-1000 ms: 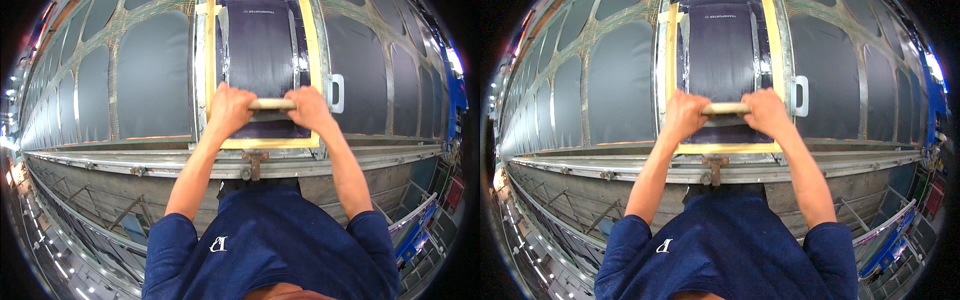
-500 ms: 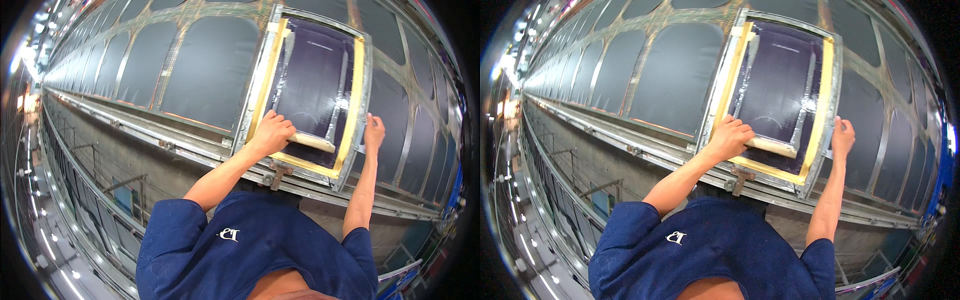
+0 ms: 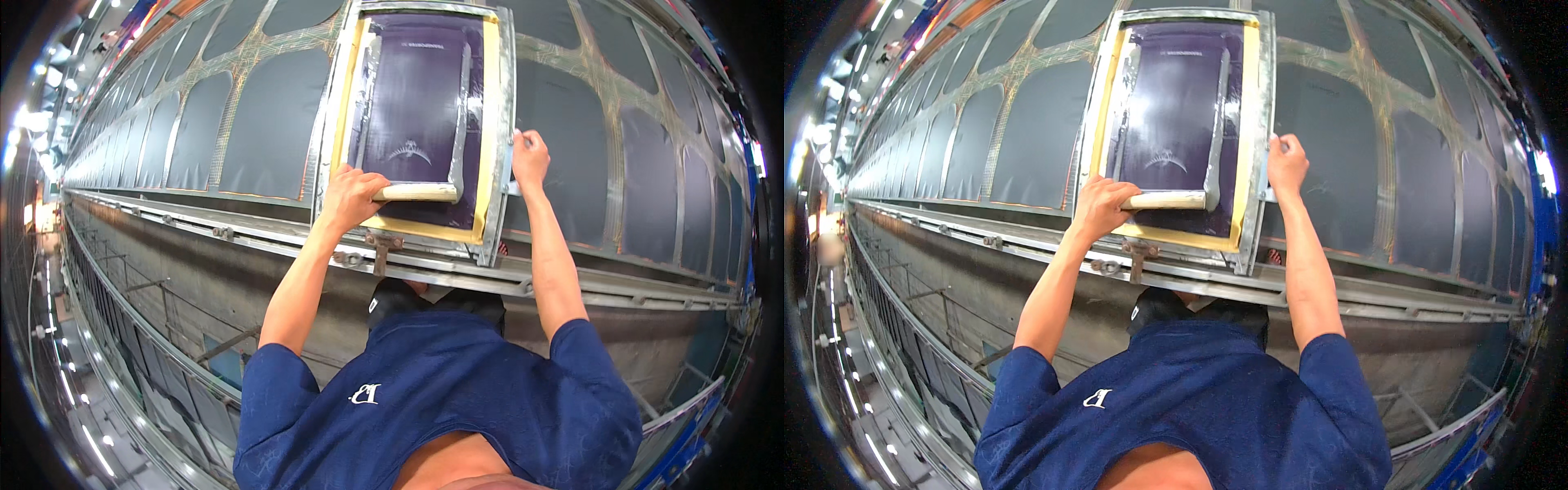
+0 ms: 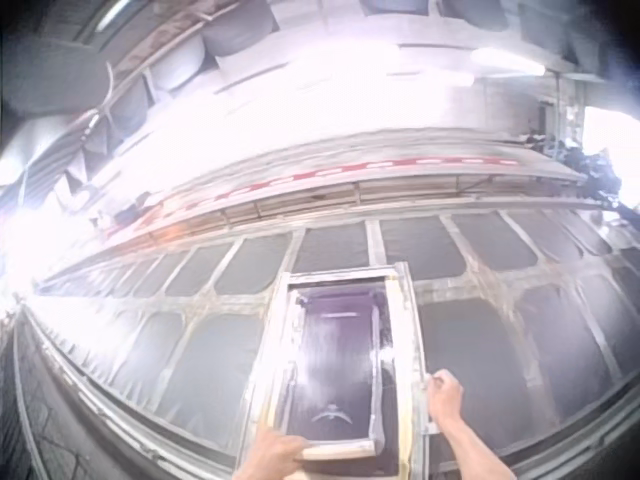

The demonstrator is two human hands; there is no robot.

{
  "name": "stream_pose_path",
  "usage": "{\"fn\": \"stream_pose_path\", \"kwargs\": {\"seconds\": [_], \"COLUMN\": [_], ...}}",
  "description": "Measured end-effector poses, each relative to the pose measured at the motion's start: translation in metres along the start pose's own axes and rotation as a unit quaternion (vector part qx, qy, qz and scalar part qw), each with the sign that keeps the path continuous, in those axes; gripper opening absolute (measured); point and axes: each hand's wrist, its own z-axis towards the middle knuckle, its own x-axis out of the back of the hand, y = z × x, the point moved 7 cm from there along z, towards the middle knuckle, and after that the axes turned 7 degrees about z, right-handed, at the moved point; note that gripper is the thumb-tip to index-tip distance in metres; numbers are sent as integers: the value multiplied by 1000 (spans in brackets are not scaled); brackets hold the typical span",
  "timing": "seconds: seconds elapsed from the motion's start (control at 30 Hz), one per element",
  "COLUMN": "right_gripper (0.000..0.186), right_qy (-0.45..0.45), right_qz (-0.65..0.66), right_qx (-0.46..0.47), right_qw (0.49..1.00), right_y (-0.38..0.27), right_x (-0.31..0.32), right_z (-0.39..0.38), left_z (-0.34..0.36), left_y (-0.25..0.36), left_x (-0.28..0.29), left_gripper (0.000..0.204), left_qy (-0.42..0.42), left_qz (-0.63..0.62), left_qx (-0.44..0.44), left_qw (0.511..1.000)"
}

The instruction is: The person uses a squeegee to spread ink across a screen printing frame. They repeatedly pull the squeegee across the screen to ensure even coverage of the ink.

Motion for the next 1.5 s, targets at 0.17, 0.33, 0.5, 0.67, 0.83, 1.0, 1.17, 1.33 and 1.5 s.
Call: {"fn": "stream_pose_path", "kwargs": {"seconds": [0.17,0.33,0.5,0.67,0.83,1.0,1.17,1.33,1.5], "right_gripper": [31,33,31,34,55,53,44,40,36], "right_qy": [-21,-9,-64,-180,-222,-386,-387,-401,-395], "right_qz": [-39,-96,-177,-293,-73,-201,-244,-261,-250], "right_qx": [-73,-43,-78,-54,188,285,278,215,244], "right_qw": [996,994,979,937,954,854,845,851,850], "right_y": [-12,-9,4,-44,-140,-178,-159,-154,-146], "right_x": [-8,-15,-20,-28,-102,-210,-259,-252,-201], "right_z": [-14,-17,-15,28,120,192,231,193,83], "left_z": [-56,-71,1,150,289,361,395,357,248], "left_y": [8,7,-40,-115,-179,-206,-224,-213,-163], "left_x": [3,-16,-38,-54,-73,-65,-78,-79,-70], "left_gripper": [46,43,47,30,15,32,42,40,30], "left_qy": [29,28,18,105,100,-88,-170,-147,-130], "left_qz": [2,9,15,14,-32,-44,-65,-40,-45], "left_qx": [-47,-75,-79,-92,-99,-14,33,4,5], "left_qw": [999,997,997,990,990,995,983,988,990]}}
